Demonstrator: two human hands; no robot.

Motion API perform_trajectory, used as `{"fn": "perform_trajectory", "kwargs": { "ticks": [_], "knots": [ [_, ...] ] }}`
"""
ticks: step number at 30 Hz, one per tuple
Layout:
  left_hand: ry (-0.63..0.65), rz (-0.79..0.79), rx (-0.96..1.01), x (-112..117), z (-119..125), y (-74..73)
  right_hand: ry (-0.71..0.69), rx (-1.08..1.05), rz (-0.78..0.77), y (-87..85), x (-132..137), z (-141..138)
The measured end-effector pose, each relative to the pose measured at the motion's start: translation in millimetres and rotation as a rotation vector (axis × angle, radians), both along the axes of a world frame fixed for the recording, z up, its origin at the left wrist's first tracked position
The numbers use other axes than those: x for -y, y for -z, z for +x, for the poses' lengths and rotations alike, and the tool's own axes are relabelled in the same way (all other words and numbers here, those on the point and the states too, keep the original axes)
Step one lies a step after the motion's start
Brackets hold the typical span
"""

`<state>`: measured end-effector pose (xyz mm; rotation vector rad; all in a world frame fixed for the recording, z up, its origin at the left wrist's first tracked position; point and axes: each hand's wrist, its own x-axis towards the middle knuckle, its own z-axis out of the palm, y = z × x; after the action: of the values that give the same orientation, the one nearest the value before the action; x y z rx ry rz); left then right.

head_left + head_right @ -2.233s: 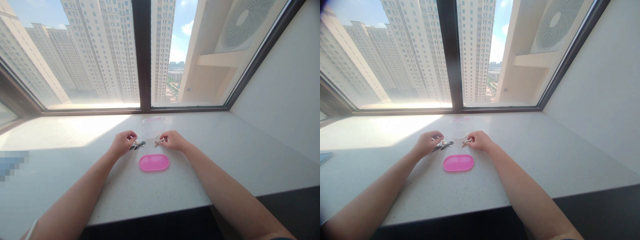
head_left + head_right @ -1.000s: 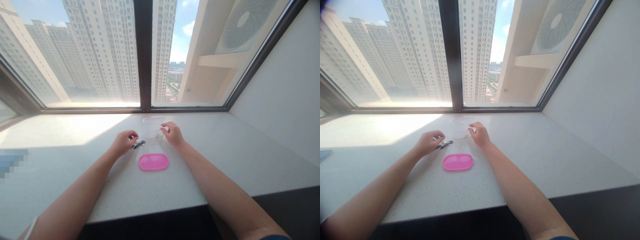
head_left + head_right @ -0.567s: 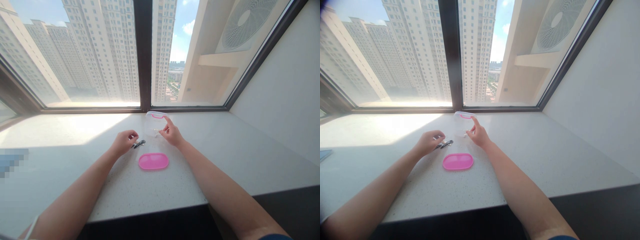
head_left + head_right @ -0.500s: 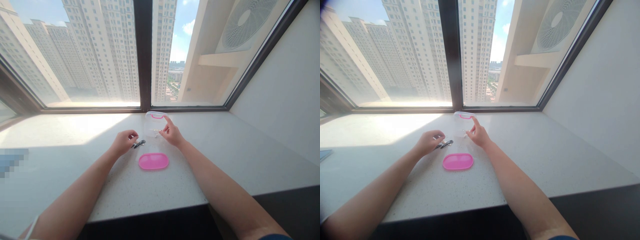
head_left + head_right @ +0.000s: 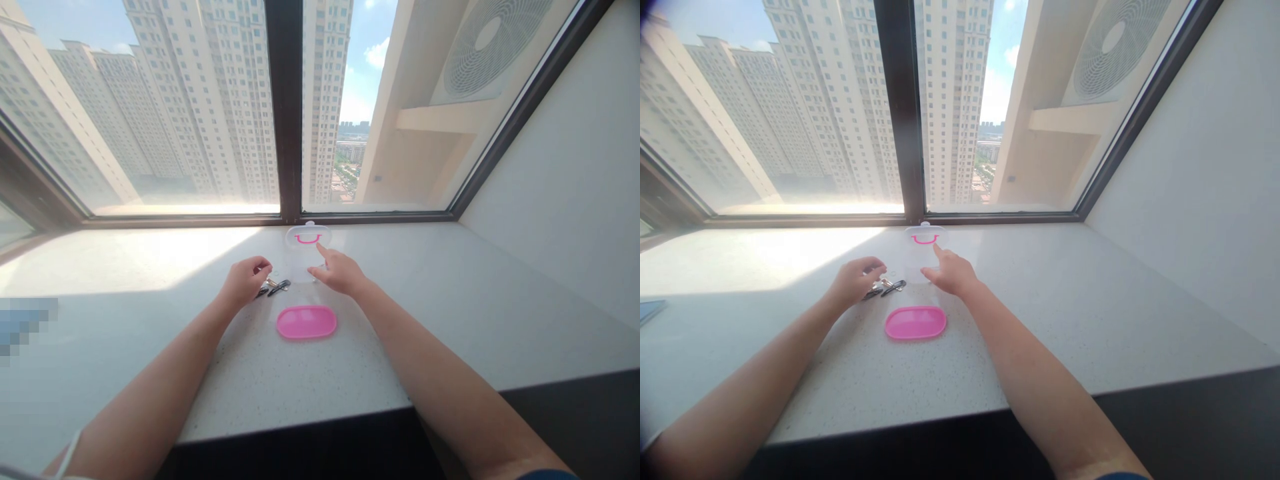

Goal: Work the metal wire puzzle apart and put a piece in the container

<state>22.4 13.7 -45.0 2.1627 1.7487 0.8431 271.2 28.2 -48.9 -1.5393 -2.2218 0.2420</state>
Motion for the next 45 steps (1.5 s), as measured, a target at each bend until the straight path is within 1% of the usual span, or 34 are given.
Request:
{"fn": "perform_trajectory", "kwargs": {
  "ticks": [3, 6, 10, 15, 17, 21, 24, 27, 30, 33, 36, 40, 42, 45],
  "knots": [
    [0.006, -0.011, -0.031, -3, -5, 0.0, 0.008, -0.004, 0.024, 4.7, 0, -2],
    [0.026, -0.042, -0.114, -6, -12, -1.0, 0.007, -0.046, 0.049, 9.0, 0, -3],
    [0.07, -0.067, -0.215, -7, -19, -1.5, -0.03, -0.116, 0.076, 10.8, -2, -2],
    [0.18, -0.108, -0.211, -6, -13, 1.8, -0.062, -0.185, 0.123, 8.9, -1, 0],
    [0.207, -0.121, -0.203, -6, -11, 4.1, -0.074, -0.2, 0.145, 8.4, 0, 0],
    [0.202, -0.099, -0.194, -7, -10, 8.0, -0.076, -0.229, 0.182, 6.6, 1, 1],
    [0.196, -0.07, -0.182, -7, -11, 9.2, -0.064, -0.271, 0.256, 3.1, 5, 0],
    [0.187, -0.055, -0.163, -6, -12, 7.4, -0.062, -0.316, 0.336, -0.6, 11, -3],
    [0.161, -0.051, -0.122, -4, -13, 2.8, -0.109, -0.353, 0.368, -1.9, 18, -8],
    [0.133, -0.058, -0.04, -3, -13, -1.7, -0.203, -0.364, 0.344, -0.1, 23, -13],
    [0.134, -0.072, 0.034, -3, -15, -3.1, -0.344, -0.329, 0.27, 3.9, 27, -19],
    [0.129, -0.088, -0.005, -4, -15, -0.5, -0.538, -0.199, 0.12, 10.3, 30, -27],
    [0.11, -0.084, -0.035, -6, -14, 1.4, -0.583, -0.129, 0.041, 12.6, 30, -30],
    [0.064, -0.087, -0.049, -7, -14, 4.0, -0.59, -0.082, -0.028, 13.8, 30, -30]
  ]
}}
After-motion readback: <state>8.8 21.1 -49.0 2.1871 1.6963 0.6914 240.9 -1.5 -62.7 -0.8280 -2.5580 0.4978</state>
